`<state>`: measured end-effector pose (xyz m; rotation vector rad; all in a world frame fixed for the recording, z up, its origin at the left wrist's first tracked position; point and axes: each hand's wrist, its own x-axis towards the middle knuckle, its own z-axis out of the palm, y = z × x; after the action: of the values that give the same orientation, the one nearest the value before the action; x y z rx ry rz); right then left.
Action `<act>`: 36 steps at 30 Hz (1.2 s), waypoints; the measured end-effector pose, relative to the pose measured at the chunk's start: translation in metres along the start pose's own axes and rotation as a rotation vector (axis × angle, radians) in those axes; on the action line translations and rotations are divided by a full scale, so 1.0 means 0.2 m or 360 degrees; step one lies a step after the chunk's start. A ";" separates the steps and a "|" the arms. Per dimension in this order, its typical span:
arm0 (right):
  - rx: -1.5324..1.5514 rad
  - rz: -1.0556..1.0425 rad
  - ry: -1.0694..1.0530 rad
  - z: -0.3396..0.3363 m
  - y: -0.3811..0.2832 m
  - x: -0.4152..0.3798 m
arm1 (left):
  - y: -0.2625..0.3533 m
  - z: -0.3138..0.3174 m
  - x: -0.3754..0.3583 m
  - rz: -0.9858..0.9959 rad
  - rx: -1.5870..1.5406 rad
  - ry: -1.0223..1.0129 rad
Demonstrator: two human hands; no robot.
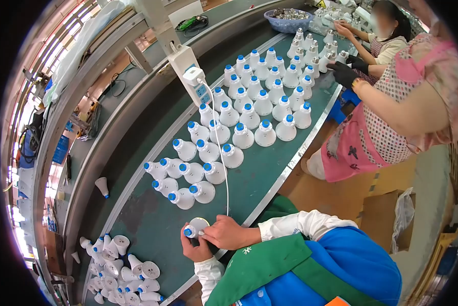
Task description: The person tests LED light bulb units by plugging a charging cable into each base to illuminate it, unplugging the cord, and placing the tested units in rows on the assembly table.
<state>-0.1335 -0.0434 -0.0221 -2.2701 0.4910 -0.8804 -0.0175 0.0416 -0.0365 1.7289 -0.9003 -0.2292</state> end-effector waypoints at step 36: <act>0.0090 -0.0014 0.0040 -0.08 -0.01 0.03 | 0.07 0.00 0.01 0.0141 0.0175 0.0002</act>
<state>-0.1396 -0.0512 -0.0087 -2.2138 0.4615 -0.9167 -0.0232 0.0387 -0.0240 1.7850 -1.0019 -0.1223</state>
